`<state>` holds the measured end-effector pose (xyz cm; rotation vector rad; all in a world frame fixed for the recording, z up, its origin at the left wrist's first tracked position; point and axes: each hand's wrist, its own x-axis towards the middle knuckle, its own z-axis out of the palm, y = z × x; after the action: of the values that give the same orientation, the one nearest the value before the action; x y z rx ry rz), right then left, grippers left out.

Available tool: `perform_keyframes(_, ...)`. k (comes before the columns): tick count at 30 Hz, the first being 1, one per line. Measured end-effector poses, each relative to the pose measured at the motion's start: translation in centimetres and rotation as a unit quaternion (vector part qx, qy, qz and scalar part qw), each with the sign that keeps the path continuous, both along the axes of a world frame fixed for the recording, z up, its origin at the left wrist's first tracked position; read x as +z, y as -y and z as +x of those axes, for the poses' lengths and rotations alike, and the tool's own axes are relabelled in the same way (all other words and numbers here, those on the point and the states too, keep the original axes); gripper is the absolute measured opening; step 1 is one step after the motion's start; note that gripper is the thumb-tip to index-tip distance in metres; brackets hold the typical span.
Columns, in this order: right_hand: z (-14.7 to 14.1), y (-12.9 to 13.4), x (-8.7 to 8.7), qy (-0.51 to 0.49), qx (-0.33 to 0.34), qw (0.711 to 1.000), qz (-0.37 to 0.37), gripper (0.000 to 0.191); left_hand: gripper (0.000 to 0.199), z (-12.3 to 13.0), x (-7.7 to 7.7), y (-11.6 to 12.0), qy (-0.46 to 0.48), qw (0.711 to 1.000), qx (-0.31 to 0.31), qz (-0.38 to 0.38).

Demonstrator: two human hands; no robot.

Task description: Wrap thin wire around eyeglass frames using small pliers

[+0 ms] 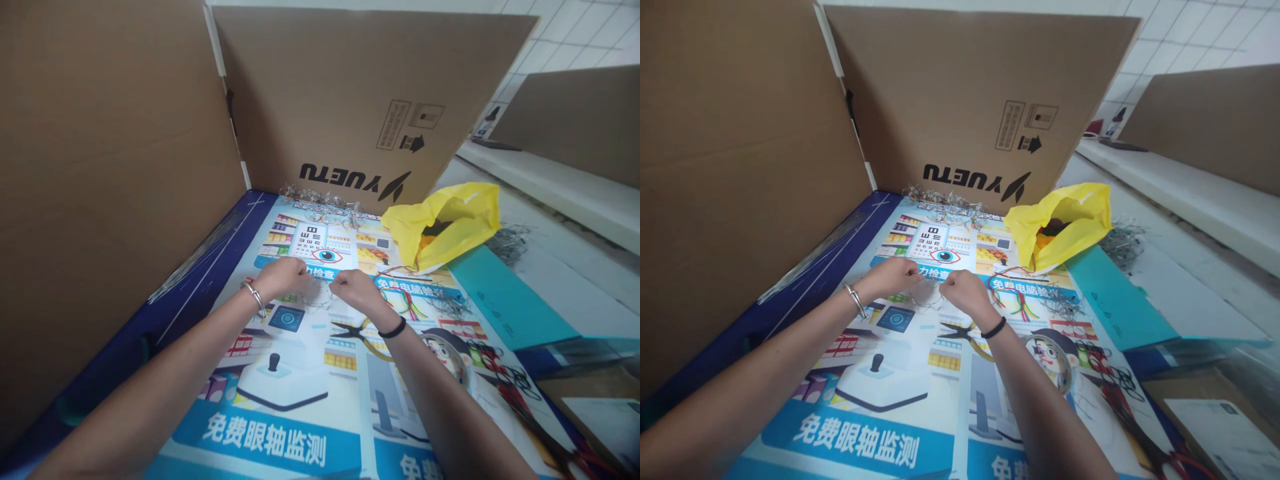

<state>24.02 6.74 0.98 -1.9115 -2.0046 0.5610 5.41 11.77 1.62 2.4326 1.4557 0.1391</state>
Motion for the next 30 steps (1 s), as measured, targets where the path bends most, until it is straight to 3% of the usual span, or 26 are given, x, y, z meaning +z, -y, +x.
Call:
perform_keyframes(5, 0.4, 0.0, -0.1, -0.004, 0.001, 1.000, 0.010, 0.018, 0.031, -0.1, 0.2, 0.0, 0.010, 1.000, -0.003, 0.007)
perform_keyframes(9, 1.0, 0.1, 0.0, -0.001, -0.008, 1.000, 0.030, 0.019, 0.033, -0.7, 1.2, 0.0, 0.016, 1.000, 0.001, 0.018)
perform_keyframes(14, 1.7, 0.3, 0.3, 0.010, -0.021, 0.999, 0.046, 0.021, 0.031, -2.9, 2.8, -0.2, 0.019, 0.999, 0.017, 0.038)
perform_keyframes(16, 1.9, 0.4, 0.4, 0.016, -0.024, 0.998, 0.048, 0.021, 0.029, -4.1, 3.1, -0.4, 0.017, 0.998, 0.049, 0.044)
perform_keyframes(22, 1.8, 1.5, 1.7, 0.041, -0.023, 0.997, 0.058, 0.019, 0.020, -6.9, 2.4, -0.7, -0.001, 0.998, 0.032, 0.045)
perform_keyframes(30, 1.1, 3.2, 4.2, 0.109, -0.004, 0.991, 0.075, 0.019, 0.016, -5.9, 0.9, -0.6, -0.033, 0.997, -0.041, 0.053)
